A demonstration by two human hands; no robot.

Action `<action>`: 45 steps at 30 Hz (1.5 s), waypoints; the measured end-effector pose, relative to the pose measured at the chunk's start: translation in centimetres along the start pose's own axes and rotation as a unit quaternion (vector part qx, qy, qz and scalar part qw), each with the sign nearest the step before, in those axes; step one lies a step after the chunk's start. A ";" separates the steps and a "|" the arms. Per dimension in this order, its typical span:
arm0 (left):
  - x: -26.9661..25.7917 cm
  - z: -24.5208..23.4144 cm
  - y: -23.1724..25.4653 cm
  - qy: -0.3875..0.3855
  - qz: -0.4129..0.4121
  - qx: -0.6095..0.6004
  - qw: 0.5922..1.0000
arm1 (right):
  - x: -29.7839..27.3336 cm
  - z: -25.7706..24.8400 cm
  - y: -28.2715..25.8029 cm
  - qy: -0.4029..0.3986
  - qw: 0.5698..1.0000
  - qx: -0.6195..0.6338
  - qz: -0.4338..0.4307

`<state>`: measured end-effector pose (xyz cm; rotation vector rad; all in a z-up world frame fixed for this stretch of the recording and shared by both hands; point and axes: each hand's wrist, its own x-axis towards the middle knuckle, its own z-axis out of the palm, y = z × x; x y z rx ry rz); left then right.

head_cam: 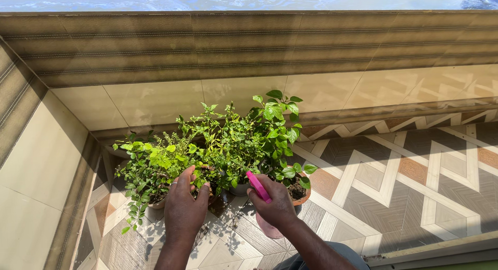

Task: The person sprays potted plants with a spray bottle while touching their leaves and stems by hand.

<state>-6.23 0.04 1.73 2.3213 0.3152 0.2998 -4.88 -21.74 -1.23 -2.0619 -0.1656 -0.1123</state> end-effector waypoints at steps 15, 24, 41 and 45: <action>4.0 0.6 0.6 0.039 0.071 0.040 0.996 | 0.5 -0.1 -0.6 -0.025 0.999 -0.043 0.012; 4.0 0.3 1.2 0.003 0.040 0.068 0.997 | 0.3 0.1 -1.2 -0.037 0.998 -0.037 0.022; 4.5 1.2 0.7 -0.014 0.034 0.078 0.996 | 0.6 -0.2 -0.9 -0.020 0.998 -0.055 -0.027; 4.5 1.1 0.7 -0.014 0.039 0.072 0.997 | 0.6 -0.1 -0.8 -0.023 0.998 -0.058 -0.017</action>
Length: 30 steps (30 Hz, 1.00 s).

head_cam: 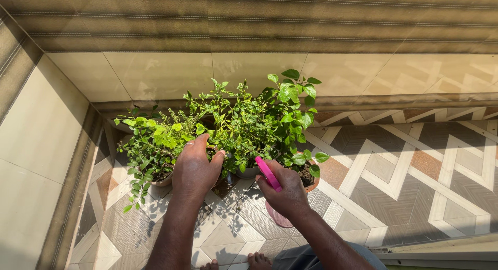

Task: The person sprays potted plants with a spray bottle while touching their leaves and stems by hand.

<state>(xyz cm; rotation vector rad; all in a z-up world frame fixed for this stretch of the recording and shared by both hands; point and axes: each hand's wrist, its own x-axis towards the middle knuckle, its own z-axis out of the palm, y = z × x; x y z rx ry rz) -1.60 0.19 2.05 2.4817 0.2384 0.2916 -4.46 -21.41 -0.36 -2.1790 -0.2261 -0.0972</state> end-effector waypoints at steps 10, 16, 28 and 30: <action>0.1 0.1 0.0 -0.022 -0.018 0.004 1.000 | 0.0 -0.1 -0.6 -0.006 1.000 -0.021 0.003; 0.1 0.1 -0.2 -0.029 -0.020 0.017 0.999 | 0.0 0.0 -0.5 -0.014 1.000 -0.015 0.016; 0.3 -0.2 0.0 -0.064 -0.040 0.020 0.997 | 0.0 0.1 -0.4 -0.018 1.000 -0.016 0.005; 0.4 -0.1 -0.3 -0.068 -0.051 0.020 0.996 | 0.1 0.1 -0.4 -0.023 1.000 -0.014 0.011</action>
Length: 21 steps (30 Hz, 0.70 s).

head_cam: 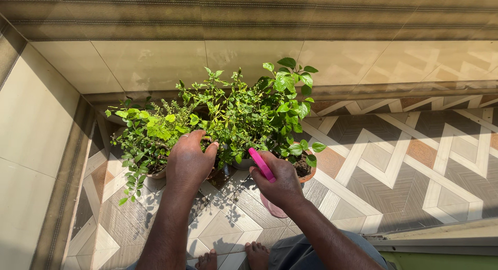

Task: The person sprays potted plants with a spray bottle while touching their leaves and stems by hand.

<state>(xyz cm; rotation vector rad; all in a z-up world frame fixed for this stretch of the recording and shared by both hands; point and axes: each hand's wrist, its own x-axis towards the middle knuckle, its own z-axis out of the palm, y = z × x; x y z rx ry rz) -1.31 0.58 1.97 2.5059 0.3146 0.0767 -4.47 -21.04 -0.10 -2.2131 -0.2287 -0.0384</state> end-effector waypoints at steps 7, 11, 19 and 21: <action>0.8 0.0 -1.7 0.030 0.014 0.032 0.999 | 0.0 -0.1 0.3 0.005 1.000 0.002 0.012; 1.1 -1.0 -2.7 0.045 -0.010 0.051 0.998 | 0.1 -0.3 0.4 -0.006 0.999 0.000 0.032; 2.5 -1.1 -3.6 -0.107 -0.135 0.099 0.980 | 0.1 0.2 1.2 0.009 0.999 0.042 -0.005; 2.6 -0.3 -3.5 -0.120 -0.142 0.097 0.978 | 0.2 0.2 1.3 0.006 0.999 0.039 0.001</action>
